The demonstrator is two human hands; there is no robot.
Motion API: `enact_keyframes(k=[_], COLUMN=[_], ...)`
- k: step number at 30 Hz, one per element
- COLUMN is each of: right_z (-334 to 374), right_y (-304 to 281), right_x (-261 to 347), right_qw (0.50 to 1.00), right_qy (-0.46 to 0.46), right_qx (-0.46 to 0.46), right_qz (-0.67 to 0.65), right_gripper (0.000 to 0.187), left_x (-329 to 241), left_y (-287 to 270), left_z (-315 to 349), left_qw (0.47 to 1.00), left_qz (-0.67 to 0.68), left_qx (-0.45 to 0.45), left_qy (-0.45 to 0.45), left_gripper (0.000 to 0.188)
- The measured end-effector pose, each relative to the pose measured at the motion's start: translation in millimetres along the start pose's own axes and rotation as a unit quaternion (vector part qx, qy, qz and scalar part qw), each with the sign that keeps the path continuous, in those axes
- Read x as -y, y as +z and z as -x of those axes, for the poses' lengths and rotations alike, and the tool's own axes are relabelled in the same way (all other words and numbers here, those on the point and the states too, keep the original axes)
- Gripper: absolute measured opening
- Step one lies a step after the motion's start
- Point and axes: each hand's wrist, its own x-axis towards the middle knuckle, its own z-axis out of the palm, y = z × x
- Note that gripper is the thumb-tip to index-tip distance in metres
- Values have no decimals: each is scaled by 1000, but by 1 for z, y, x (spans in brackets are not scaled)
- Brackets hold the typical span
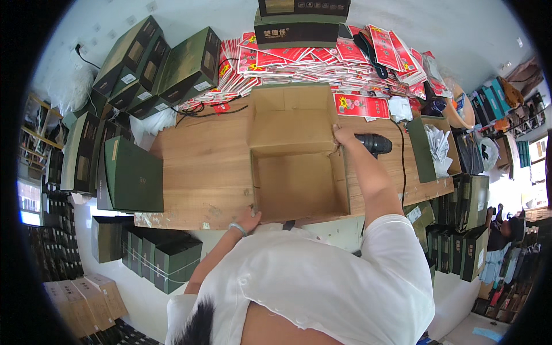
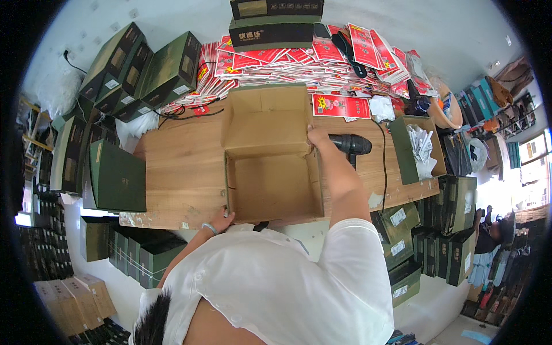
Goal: The person places a black shoe into a green shoebox, covers it with tissue paper, closes the box, and uses a hair dryer to heat a label on the box. The person then stacks the sealed box with others and repeats the process with another shoe.
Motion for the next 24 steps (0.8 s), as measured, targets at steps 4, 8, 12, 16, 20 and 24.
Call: enact_keyframes(k=[4,8,12,16,20,24], right_z=[43,84,98,131,206,218], right_y=[2,-24,-37,-21,21,77], right_x=[24,30,-18,-73,-60,-50], right_qw=[998,971,968,984,965,974], right_qy=[-56,-238,-202,-124,51,-40], right_qx=[-24,-31,38,48,50,107], right_qz=[33,-16,-142,-114,-251,-196], right_gripper=[55,57,80,67,67,72], left_x=[46,18,12,71,2,-10], left_y=[-9,-38,-68,-97,-129,-110], left_z=[0,3,-6,-12,-17,-49], left_qw=[997,971,893,828,900,969], left_qz=[9,159,360,494,383,195], left_qx=[-55,-178,-206,-230,-202,-144], left_qy=[-51,-7,-174,-135,-46,45], left_gripper=[60,64,70,73,74,70])
